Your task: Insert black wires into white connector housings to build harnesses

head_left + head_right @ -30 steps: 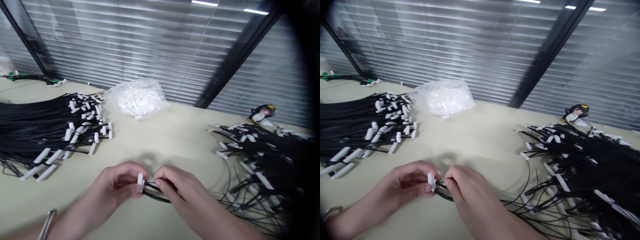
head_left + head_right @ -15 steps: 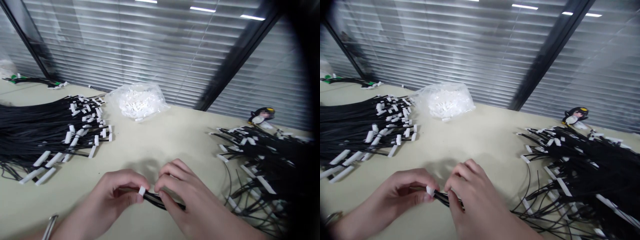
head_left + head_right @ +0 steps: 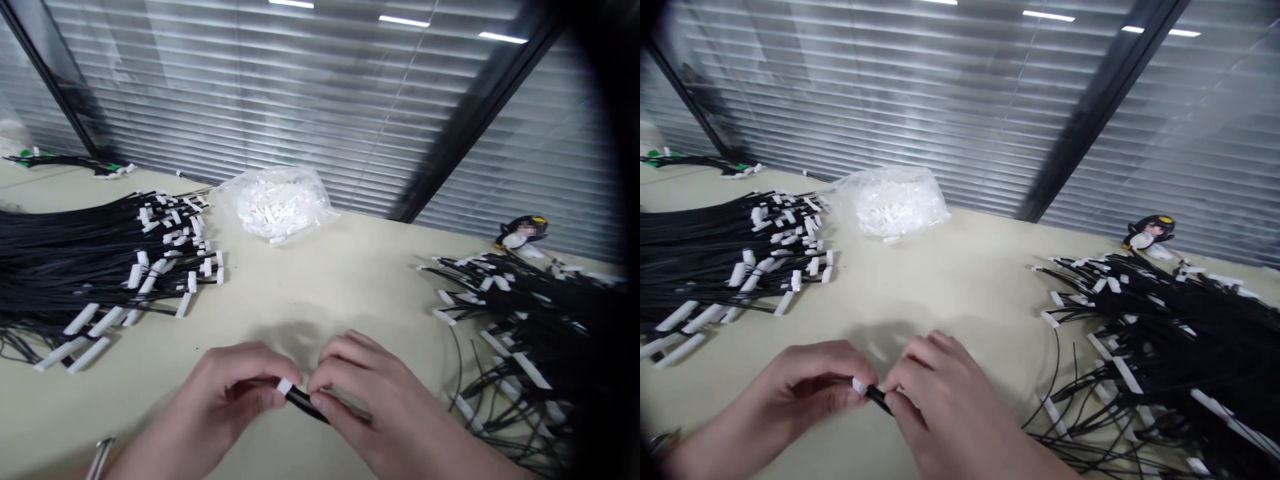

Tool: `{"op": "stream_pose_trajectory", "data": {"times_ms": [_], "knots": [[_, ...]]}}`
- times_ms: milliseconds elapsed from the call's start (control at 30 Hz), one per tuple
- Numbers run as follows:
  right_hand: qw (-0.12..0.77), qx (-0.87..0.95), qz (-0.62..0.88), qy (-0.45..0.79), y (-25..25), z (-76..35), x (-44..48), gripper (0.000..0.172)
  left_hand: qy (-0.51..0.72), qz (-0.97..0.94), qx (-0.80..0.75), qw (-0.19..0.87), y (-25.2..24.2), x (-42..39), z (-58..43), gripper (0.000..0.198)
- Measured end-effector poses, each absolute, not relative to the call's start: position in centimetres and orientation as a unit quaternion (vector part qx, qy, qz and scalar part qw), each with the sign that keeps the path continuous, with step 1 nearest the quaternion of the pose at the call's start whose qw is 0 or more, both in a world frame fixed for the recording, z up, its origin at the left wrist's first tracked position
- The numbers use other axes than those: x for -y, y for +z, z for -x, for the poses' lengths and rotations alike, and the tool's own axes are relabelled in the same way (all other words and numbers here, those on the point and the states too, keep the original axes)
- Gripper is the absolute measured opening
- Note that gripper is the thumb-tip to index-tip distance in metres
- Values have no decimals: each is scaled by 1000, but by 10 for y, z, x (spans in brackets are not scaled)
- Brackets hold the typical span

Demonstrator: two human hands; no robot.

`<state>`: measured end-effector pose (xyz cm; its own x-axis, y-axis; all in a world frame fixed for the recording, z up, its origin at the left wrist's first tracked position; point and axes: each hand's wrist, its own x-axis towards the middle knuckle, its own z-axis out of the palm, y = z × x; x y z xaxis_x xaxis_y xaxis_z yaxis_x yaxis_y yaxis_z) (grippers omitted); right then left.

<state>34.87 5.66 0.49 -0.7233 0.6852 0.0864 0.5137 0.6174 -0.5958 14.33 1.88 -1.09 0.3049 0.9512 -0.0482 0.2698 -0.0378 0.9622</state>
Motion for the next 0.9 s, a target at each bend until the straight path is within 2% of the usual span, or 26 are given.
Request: {"op": "stream_pose_trajectory", "data": {"times_ms": [233,433,533,633,900], "knots": [[55,879,364,303,9,-350,-57,20,325,-645,-481,498,-12,-19,-143,13],[51,832,382,399,16,-348,-61,22,326,-647,-474,500,-10,-20,-143,14],[33,773,425,470,15,-347,-63,16,318,-650,-481,495,-8,-22,-143,14],[53,746,434,502,12,-347,-65,13,314,-652,-480,496,-9,-23,-141,14],[117,786,420,439,13,-346,-65,14,333,-648,-471,498,-12,-22,-140,14]]}}
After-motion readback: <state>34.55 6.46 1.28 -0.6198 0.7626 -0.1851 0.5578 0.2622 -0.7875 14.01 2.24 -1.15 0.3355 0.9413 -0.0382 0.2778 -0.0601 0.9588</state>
